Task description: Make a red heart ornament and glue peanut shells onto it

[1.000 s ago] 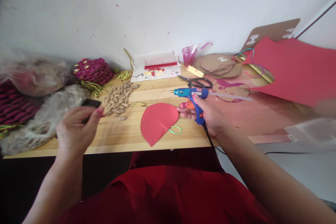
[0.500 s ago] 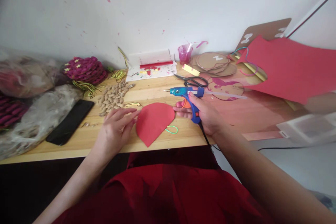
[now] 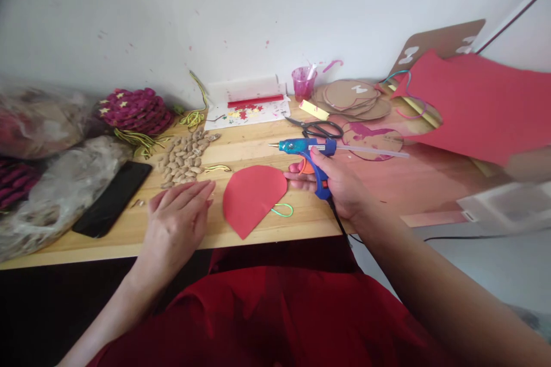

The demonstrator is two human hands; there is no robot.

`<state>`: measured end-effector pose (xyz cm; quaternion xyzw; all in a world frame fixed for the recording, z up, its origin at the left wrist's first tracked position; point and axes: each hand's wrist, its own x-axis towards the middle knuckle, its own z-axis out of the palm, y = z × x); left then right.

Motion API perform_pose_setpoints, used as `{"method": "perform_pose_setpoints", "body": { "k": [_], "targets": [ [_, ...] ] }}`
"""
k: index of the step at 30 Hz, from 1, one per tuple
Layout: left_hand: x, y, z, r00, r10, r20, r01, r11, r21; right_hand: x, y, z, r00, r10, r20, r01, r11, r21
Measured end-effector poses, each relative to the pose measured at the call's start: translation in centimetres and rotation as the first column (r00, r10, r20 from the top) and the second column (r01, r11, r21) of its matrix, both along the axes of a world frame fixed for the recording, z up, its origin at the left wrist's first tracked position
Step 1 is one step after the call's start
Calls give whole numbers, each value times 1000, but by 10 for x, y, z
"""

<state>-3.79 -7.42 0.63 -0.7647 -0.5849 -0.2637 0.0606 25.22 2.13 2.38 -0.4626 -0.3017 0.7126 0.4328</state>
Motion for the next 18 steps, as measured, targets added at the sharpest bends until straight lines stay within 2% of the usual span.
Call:
{"method": "perform_pose_setpoints", "body": {
  "k": [4,6,10,14,18],
  "targets": [
    [28,14,-5,969,-191,155,208,973,-105,-1,-1,0,1000,1,-20,-1,1000,-5],
    [39,19,-8,964,-230,133,251,952,-174,-2,-1,1,1000,-5,-29,4,1000,-20],
    [50,26,-8,967,-253,18,248,929,-277,-1,0,0,999,15,-45,-15,1000,-9],
    [56,30,-2,964,-267,6,254,908,-333,2,2,-3,998,42,-44,-41,999,9],
    [63,29,-3,976,-216,-8,202,922,-331,1,2,-1,999,25,-37,-26,1000,-3]
  ]
}}
